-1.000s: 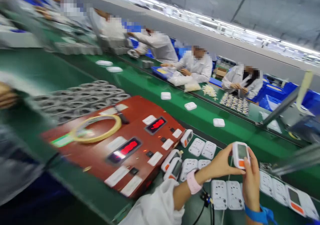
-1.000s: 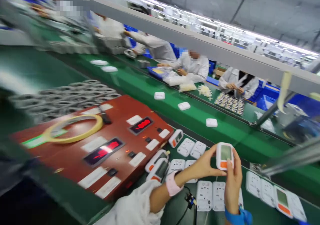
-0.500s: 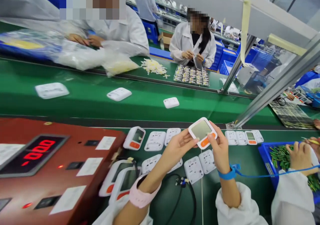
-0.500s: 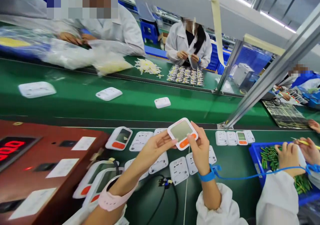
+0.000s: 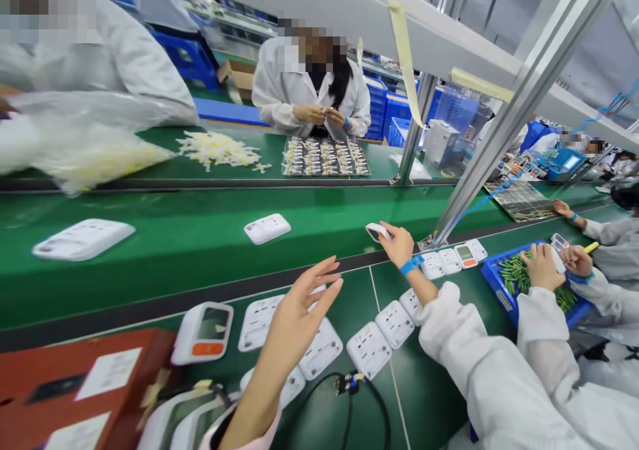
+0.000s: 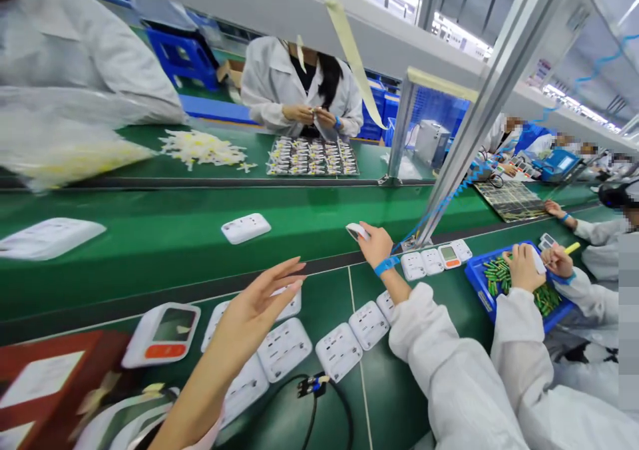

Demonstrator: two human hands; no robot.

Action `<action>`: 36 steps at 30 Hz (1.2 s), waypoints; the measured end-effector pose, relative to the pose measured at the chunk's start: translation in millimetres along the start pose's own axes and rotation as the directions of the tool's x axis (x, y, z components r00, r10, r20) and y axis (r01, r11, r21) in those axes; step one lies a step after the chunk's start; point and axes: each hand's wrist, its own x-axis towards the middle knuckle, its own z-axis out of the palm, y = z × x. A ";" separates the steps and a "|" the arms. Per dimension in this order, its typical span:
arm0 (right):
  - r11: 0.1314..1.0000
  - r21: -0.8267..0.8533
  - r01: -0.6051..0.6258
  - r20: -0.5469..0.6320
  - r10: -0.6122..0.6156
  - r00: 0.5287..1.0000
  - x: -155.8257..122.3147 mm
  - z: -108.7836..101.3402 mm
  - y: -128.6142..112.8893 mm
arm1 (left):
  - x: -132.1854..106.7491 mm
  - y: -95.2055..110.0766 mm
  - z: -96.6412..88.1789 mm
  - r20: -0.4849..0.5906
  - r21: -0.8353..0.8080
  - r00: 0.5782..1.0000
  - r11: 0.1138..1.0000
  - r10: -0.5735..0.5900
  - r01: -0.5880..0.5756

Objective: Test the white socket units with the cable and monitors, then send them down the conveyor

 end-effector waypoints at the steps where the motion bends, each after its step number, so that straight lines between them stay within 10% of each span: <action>1: 1.000 -0.002 0.031 0.008 -0.031 0.999 10.6 4.0 -1.5 | -1.1 2.9 -0.2 0.003 -0.001 1.000 1.000 -0.004 0.004; 6: 0.991 0.050 0.125 0.101 -0.129 0.986 37.9 17.7 -7.0 | -7.5 17.9 -4.6 0.045 0.013 0.999 1.000 -0.025 0.024; 10: 0.967 0.109 0.232 0.226 -0.252 0.941 -3.1 2.3 -6.1 | -10.3 17.7 -11.4 0.028 0.001 0.999 1.000 -0.017 0.017; 14: 0.833 0.198 0.517 0.577 -0.525 0.625 -86.9 -36.3 5.2 | -12.0 16.1 -14.0 -0.049 -0.031 0.999 1.000 -0.001 0.000; 17: 0.783 0.155 0.602 0.670 -0.531 0.519 -140.6 -58.8 19.1 | -11.8 19.7 -12.9 -0.046 -0.032 0.999 0.999 -0.019 0.017; 23: 0.742 -0.092 0.664 0.612 -0.484 0.625 -167.1 -38.5 31.0 | -2.8 5.9 0.1 0.023 0.155 1.000 0.988 -0.010 0.006; 30: 0.885 -0.073 0.460 0.385 -0.400 0.832 -100.7 10.7 4.3 | 12.1 -62.8 34.8 0.283 0.481 0.949 0.836 0.137 -0.264; 36: 0.994 -0.081 0.077 -0.090 -0.085 0.992 -51.4 -38.0 54.0 | 5.8 -86.3 46.7 0.323 0.595 0.938 0.745 0.122 -0.302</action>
